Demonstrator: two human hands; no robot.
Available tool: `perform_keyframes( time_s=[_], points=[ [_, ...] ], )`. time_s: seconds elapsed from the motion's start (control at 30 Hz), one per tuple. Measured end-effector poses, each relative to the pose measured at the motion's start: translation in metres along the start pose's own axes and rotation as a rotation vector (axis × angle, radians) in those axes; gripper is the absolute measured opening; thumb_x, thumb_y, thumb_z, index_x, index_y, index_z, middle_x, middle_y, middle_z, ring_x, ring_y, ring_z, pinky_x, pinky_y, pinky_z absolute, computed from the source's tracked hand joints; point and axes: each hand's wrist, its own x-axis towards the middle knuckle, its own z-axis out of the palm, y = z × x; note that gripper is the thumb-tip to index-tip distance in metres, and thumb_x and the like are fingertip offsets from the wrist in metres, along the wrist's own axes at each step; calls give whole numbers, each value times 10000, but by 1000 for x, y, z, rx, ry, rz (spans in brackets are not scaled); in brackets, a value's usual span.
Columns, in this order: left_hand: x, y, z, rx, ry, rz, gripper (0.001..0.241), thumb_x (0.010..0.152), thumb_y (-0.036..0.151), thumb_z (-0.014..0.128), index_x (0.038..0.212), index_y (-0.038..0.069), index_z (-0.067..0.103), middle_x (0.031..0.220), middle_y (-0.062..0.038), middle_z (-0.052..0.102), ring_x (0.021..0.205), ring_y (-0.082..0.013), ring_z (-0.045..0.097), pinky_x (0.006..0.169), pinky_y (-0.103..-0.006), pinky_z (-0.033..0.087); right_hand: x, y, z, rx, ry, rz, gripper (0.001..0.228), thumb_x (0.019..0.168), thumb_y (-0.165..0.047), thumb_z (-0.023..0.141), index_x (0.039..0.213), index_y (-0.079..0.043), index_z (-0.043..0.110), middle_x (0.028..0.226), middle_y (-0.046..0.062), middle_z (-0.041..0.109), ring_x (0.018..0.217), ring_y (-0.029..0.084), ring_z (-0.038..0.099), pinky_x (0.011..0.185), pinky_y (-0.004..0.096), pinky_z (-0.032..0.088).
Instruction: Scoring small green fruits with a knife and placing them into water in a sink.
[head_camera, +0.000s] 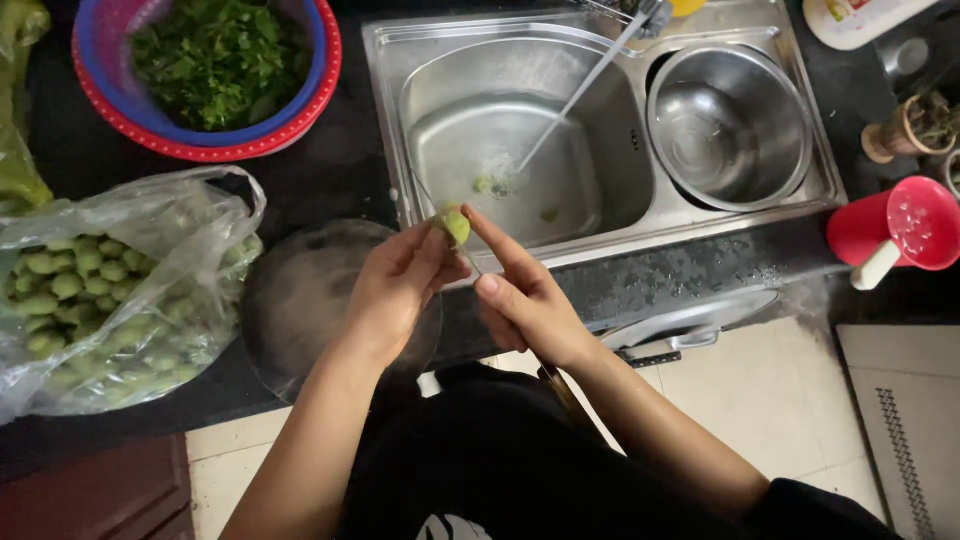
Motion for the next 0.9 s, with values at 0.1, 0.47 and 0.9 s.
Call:
perform_keyframes(
  time_s=[0.1,0.47,0.9],
  points=[
    [-3,7,3,211,-43,83,269,1059,210,638,1117,-34,735,826,-81,712,810,-190,742,887,-440,655,-3,-5,1,4,4,13,763,1039,-261,591,1693,-110,227,522,5,477,370,86,437,363,201,366],
    [-13,24,10,809,-99,569,146,1047,136,646,1098,90,775,962,-159,779,942,-355,768,838,-479,582,-2,-2,4,-44,82,-27,786,959,-168,681,1664,-111,336,532,30,538,357,91,494,341,188,382],
    [-10,27,11,738,-182,660,194,1037,115,661,1171,14,759,1049,-197,762,1012,-414,739,878,-525,568,1,3,1,75,100,-64,717,957,-182,696,1604,-89,402,515,43,504,330,103,467,311,203,347]
  ],
)
